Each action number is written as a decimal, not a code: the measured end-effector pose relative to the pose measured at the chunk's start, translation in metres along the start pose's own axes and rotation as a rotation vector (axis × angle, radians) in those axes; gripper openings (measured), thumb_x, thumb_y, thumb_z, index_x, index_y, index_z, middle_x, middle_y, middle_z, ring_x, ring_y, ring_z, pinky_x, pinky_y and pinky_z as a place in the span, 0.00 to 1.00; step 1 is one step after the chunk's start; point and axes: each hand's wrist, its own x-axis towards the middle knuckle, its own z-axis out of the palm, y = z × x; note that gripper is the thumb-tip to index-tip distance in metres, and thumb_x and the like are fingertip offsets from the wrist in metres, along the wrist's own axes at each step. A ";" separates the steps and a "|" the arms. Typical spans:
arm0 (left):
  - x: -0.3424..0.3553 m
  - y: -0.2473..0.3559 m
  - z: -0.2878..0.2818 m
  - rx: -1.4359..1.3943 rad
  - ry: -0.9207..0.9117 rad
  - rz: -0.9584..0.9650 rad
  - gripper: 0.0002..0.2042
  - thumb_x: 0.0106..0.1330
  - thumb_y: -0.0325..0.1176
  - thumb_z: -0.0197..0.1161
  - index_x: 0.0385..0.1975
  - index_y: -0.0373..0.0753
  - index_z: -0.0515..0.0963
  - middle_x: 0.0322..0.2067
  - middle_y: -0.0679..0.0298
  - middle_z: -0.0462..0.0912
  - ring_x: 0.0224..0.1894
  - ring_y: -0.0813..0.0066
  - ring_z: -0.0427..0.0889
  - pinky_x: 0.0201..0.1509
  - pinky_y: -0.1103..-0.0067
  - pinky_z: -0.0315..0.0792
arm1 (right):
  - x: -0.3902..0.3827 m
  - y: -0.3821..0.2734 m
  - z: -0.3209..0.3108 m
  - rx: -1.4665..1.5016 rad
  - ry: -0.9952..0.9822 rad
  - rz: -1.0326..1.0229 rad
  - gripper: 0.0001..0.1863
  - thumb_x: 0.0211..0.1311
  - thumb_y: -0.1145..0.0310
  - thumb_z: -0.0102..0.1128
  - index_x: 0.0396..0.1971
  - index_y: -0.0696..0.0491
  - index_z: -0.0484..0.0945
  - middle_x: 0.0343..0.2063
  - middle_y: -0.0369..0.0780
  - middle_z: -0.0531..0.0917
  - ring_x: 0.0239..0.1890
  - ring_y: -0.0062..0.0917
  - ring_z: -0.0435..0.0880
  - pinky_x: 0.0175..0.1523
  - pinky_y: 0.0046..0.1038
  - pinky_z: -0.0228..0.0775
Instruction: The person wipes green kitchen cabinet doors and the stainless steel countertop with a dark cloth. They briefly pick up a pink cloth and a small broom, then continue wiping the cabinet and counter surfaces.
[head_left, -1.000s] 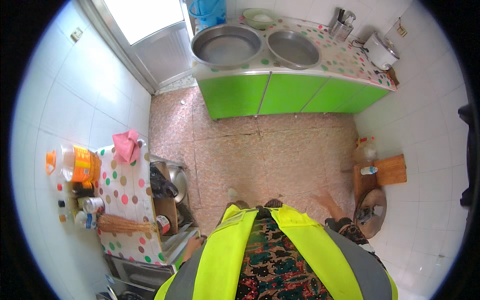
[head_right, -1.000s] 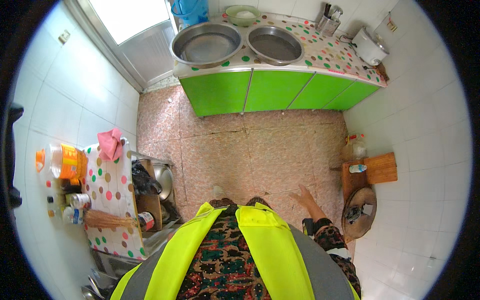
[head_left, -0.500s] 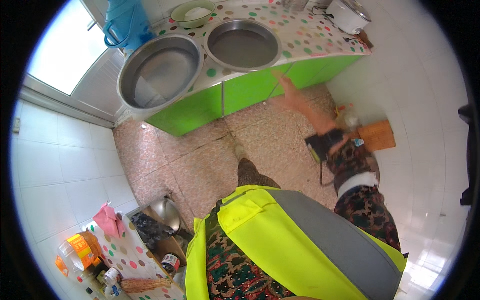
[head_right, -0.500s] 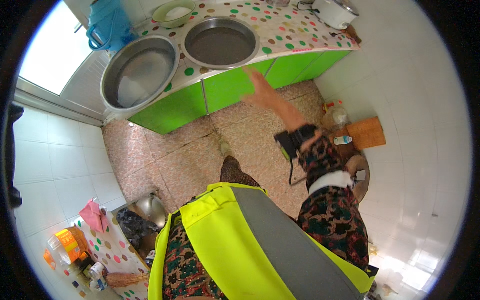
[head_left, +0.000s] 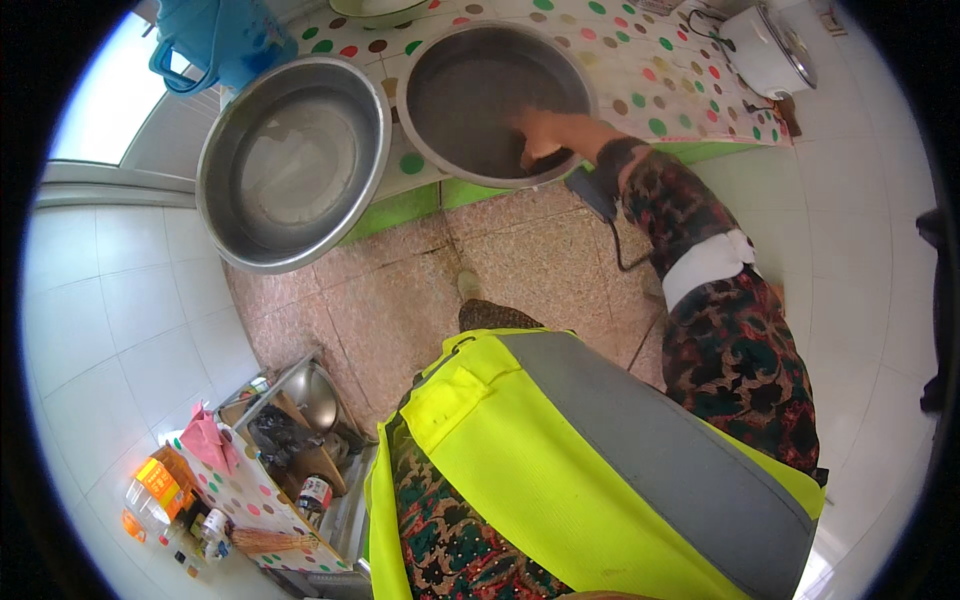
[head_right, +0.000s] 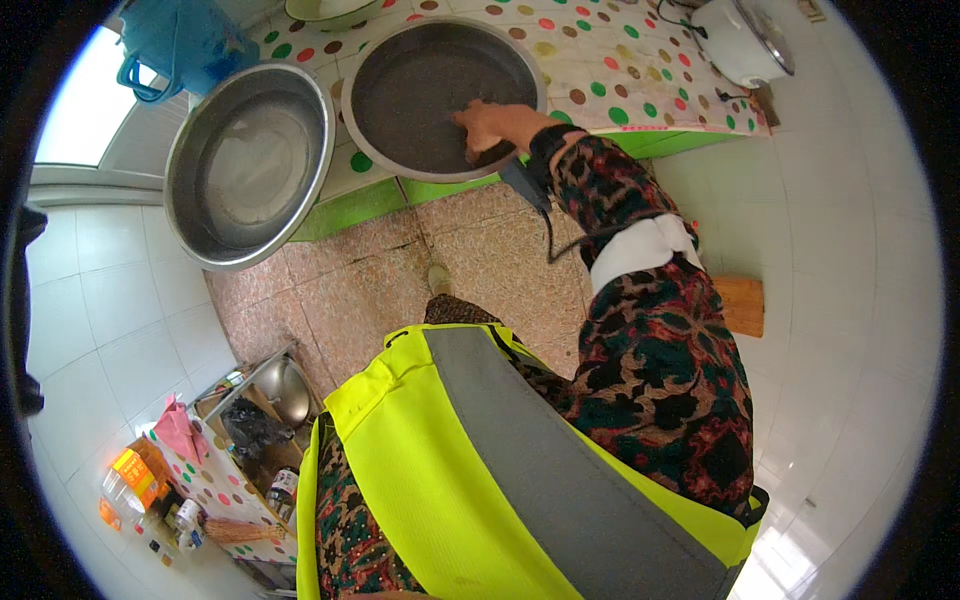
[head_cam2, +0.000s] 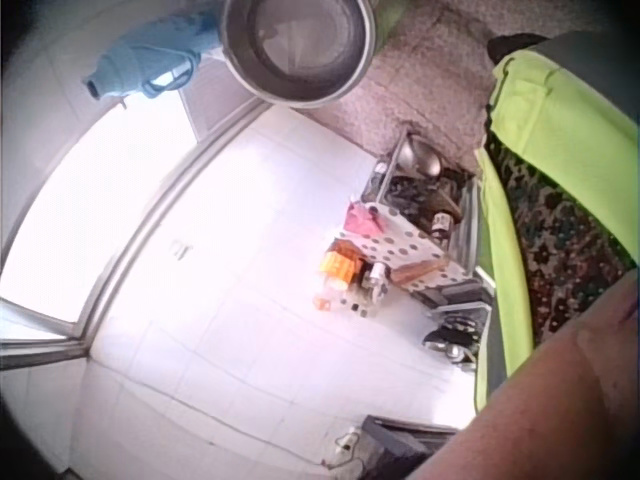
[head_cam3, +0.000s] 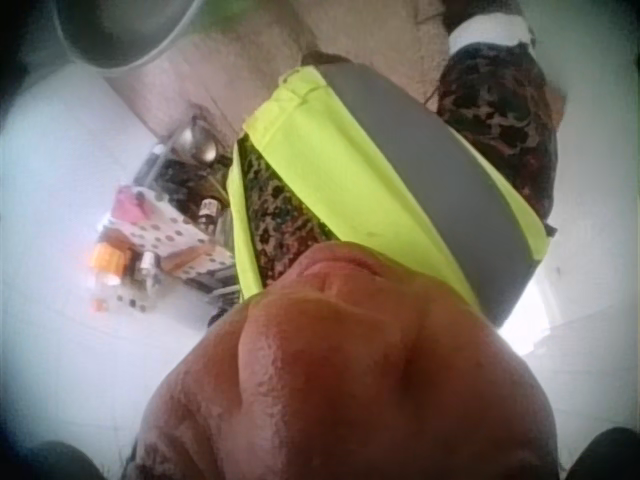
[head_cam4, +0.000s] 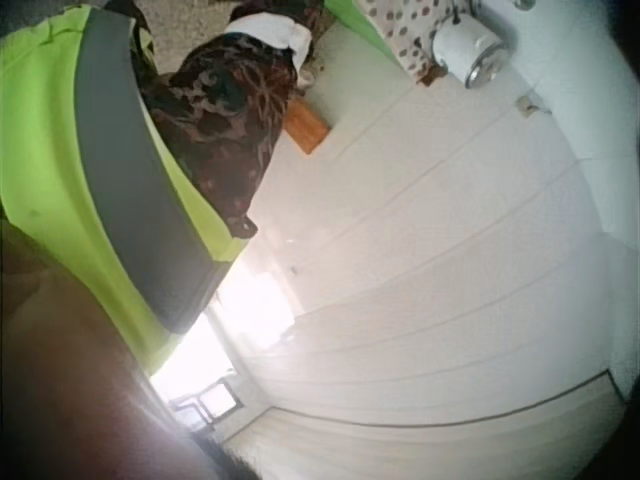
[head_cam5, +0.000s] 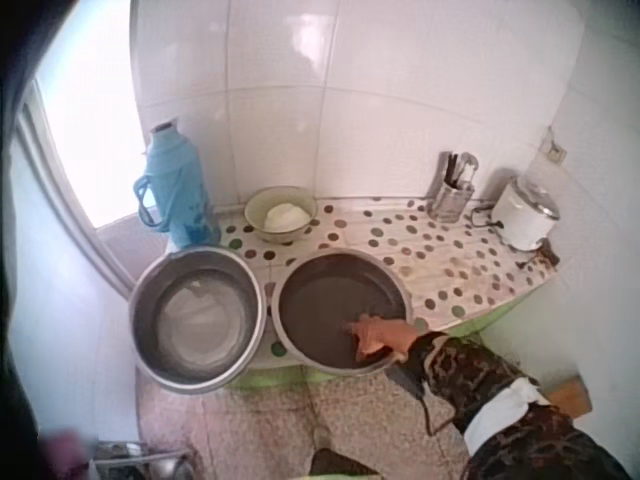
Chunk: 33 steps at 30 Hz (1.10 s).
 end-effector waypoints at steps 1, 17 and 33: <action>-0.001 0.004 0.003 -0.003 0.001 -0.003 0.14 0.63 0.36 0.54 0.40 0.32 0.79 0.34 0.44 0.81 0.39 0.47 0.80 0.42 0.63 0.72 | 0.000 -0.005 0.006 -0.060 -0.031 -0.016 0.44 0.52 0.62 0.68 0.70 0.42 0.57 0.69 0.52 0.52 0.65 0.50 0.63 0.64 0.47 0.65; -0.115 -0.175 0.098 0.395 0.106 -0.028 0.14 0.64 0.34 0.52 0.43 0.33 0.78 0.35 0.44 0.81 0.39 0.46 0.80 0.43 0.62 0.73 | 0.054 -0.020 -0.049 0.024 0.303 -0.169 0.57 0.37 0.45 0.75 0.70 0.43 0.54 0.68 0.57 0.53 0.70 0.54 0.50 0.70 0.50 0.51; -0.209 -0.055 0.173 -0.622 0.375 -0.524 0.16 0.66 0.39 0.58 0.21 0.32 0.69 0.19 0.58 0.68 0.22 0.67 0.63 0.30 0.65 0.62 | 0.046 0.004 0.019 -0.336 0.308 -0.512 0.25 0.50 0.65 0.67 0.50 0.57 0.78 0.53 0.54 0.75 0.54 0.48 0.75 0.59 0.42 0.67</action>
